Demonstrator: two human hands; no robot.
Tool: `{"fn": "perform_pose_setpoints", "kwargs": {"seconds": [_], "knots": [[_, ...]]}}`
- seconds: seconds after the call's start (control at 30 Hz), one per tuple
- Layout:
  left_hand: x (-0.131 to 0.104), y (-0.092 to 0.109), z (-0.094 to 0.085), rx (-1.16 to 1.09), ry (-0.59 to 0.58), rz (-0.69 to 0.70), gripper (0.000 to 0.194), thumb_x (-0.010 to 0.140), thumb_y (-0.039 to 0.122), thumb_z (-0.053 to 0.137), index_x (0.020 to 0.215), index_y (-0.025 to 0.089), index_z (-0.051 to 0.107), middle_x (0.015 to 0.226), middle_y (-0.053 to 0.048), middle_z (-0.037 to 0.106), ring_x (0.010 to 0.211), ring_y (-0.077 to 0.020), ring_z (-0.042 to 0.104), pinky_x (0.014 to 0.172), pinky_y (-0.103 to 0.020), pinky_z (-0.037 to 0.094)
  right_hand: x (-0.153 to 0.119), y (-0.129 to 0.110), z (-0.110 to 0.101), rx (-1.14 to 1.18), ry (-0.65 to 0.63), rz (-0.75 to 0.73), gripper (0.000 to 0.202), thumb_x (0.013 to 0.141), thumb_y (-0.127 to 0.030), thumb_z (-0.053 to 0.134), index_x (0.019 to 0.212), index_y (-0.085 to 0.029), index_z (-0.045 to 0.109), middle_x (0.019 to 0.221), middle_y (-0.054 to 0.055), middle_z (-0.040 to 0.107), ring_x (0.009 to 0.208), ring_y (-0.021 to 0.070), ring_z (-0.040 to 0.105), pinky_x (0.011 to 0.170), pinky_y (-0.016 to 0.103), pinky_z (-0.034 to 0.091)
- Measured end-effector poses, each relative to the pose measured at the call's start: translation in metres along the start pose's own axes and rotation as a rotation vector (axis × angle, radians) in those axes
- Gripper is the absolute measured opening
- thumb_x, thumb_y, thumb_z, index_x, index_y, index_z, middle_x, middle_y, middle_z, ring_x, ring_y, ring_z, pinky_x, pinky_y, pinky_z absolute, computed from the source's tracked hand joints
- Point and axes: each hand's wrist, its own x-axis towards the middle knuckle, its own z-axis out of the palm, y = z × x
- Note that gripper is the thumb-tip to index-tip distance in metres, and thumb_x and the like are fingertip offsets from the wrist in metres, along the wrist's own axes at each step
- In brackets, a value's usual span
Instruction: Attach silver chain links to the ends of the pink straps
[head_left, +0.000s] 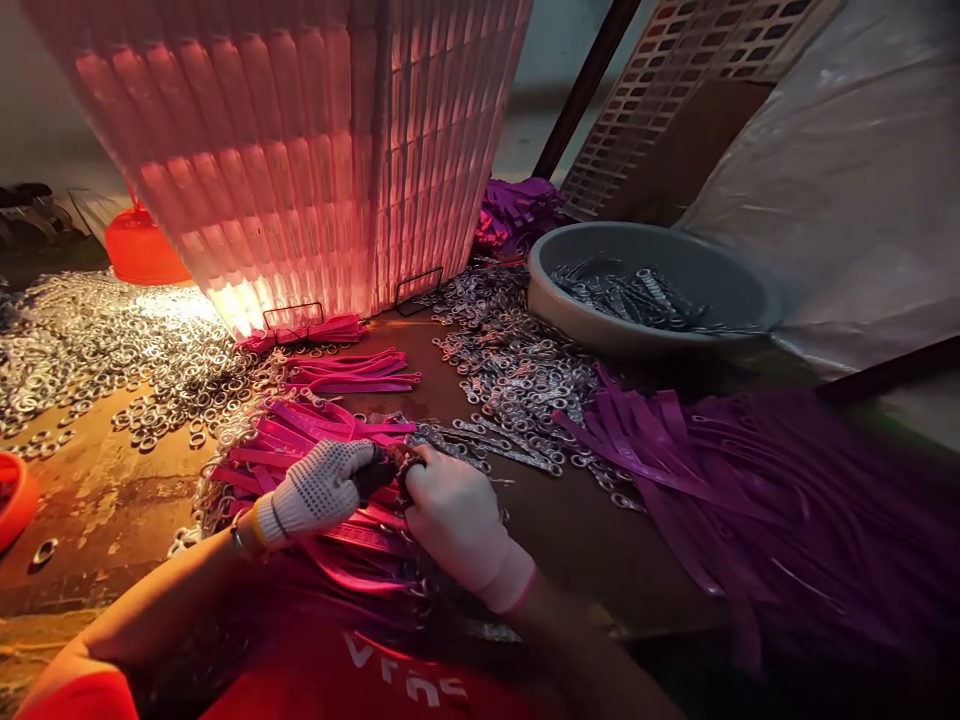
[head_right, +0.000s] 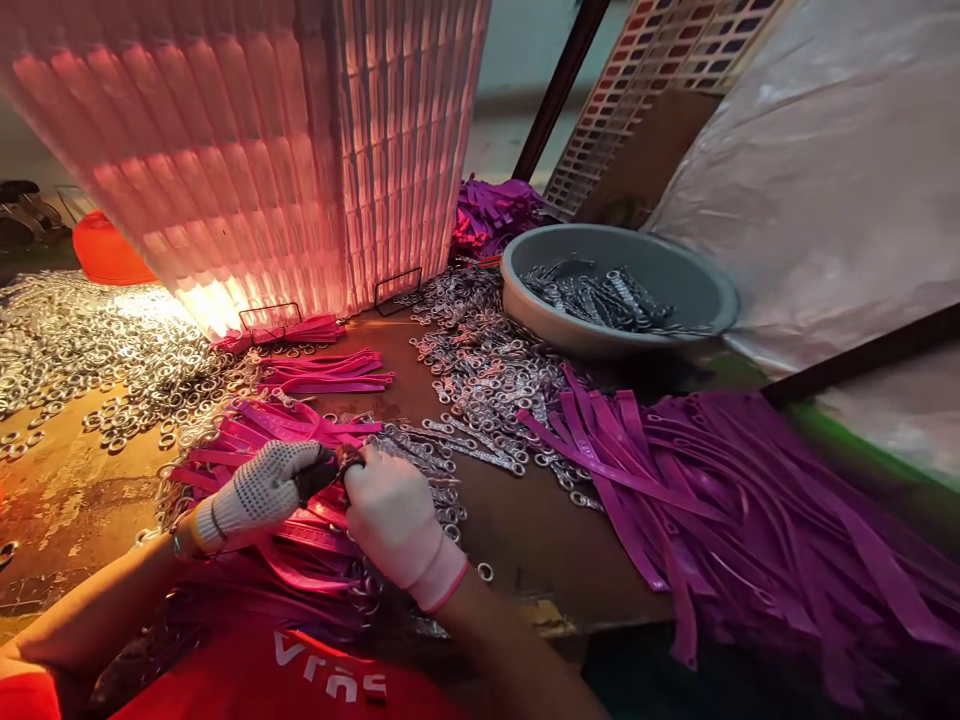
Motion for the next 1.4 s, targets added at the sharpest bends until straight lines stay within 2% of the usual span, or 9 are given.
{"fn": "perform_pose_setpoints", "kwargs": {"seconds": [0.13,0.27,0.63,0.77,0.97,1.07,1.17,1.27,1.4], "knots": [[-0.005,-0.013,0.005,-0.069,-0.067,-0.050,0.017,0.089,0.025,0.054,0.081,0.014,0.065,0.069,-0.001,0.060,0.059,-0.0101,0.046,0.056,-0.023,0.032,0.004,-0.006,-0.002,0.039,-0.124,0.100,0.025,0.071,-0.005,0.050,0.085,-0.015,0.068,0.090,0.013,0.068,0.077,0.0222,0.060,0.065,0.032,0.036],[-0.014,-0.007,0.004,-0.293,0.029,-0.199,0.031,0.092,0.038,0.052,0.077,0.014,0.063,0.058,0.003,0.050,0.052,-0.0083,0.039,0.050,-0.021,0.030,0.011,-0.008,-0.019,0.090,-0.304,0.119,0.030,0.073,-0.004,0.047,0.094,-0.015,0.065,0.098,0.012,0.069,0.085,0.0226,0.063,0.070,0.030,0.039],[-0.018,-0.012,0.012,-0.034,0.012,-0.006,0.019,0.086,0.014,0.051,0.070,0.013,0.061,0.066,0.000,0.061,0.061,-0.0101,0.050,0.058,-0.021,0.035,0.009,-0.013,-0.009,-0.002,-0.399,-0.036,0.019,0.078,-0.015,0.048,0.090,-0.013,0.064,0.074,0.013,0.071,0.068,0.0248,0.067,0.054,0.031,0.030],[-0.016,-0.019,-0.023,0.109,-0.090,0.066,0.011,0.078,0.009,0.056,0.077,0.015,0.066,0.071,-0.001,0.065,0.062,-0.0115,0.054,0.059,-0.020,0.037,0.006,-0.009,-0.011,-0.016,-0.341,-0.061,0.018,0.075,-0.013,0.051,0.085,-0.014,0.065,0.070,0.012,0.071,0.065,0.0238,0.066,0.053,0.031,0.028],[-0.038,-0.047,-0.106,0.219,0.216,-0.075,0.013,0.080,0.029,0.067,0.086,0.021,0.076,0.086,-0.006,0.072,0.078,-0.0195,0.063,0.074,-0.026,0.048,-0.026,0.026,-0.018,0.217,-0.249,0.119,0.015,0.082,-0.017,0.052,0.087,-0.016,0.066,0.078,0.008,0.072,0.070,0.0204,0.065,0.061,0.028,0.036],[-0.049,-0.041,-0.102,0.011,0.345,-0.191,0.025,0.076,0.035,0.074,0.096,0.021,0.077,0.096,-0.008,0.073,0.084,-0.0209,0.063,0.070,-0.025,0.051,-0.033,0.065,-0.007,0.413,-0.226,0.139,0.020,0.086,-0.019,0.049,0.095,-0.020,0.068,0.095,0.007,0.072,0.086,0.0190,0.065,0.071,0.025,0.042],[-0.044,-0.023,-0.072,-0.482,0.376,-0.392,0.037,0.081,0.044,0.069,0.107,0.018,0.071,0.084,-0.006,0.069,0.049,-0.0085,0.046,0.042,-0.019,0.037,-0.016,0.109,0.020,0.187,-0.281,0.470,0.026,0.090,-0.019,0.046,0.101,-0.019,0.070,0.099,0.009,0.072,0.092,0.0196,0.065,0.074,0.025,0.042],[-0.026,-0.009,-0.045,-1.048,0.229,-0.585,0.050,0.083,0.055,0.064,0.111,0.013,0.065,0.077,-0.004,0.063,0.040,-0.0030,0.030,0.033,-0.016,0.021,0.013,0.138,0.051,0.014,-0.336,0.613,0.029,0.090,-0.013,0.044,0.100,-0.013,0.071,0.095,0.016,0.072,0.089,0.0229,0.066,0.070,0.028,0.040],[-0.006,-0.004,-0.028,-1.417,-0.053,-0.631,0.063,0.082,0.067,0.059,0.112,0.011,0.062,0.093,-0.012,0.067,0.050,-0.0063,0.045,0.035,-0.015,0.019,0.034,0.144,0.077,-0.019,-0.376,0.589,0.036,0.091,-0.006,0.037,0.105,-0.010,0.069,0.103,0.021,0.069,0.092,0.0245,0.067,0.070,0.030,0.039]]}}
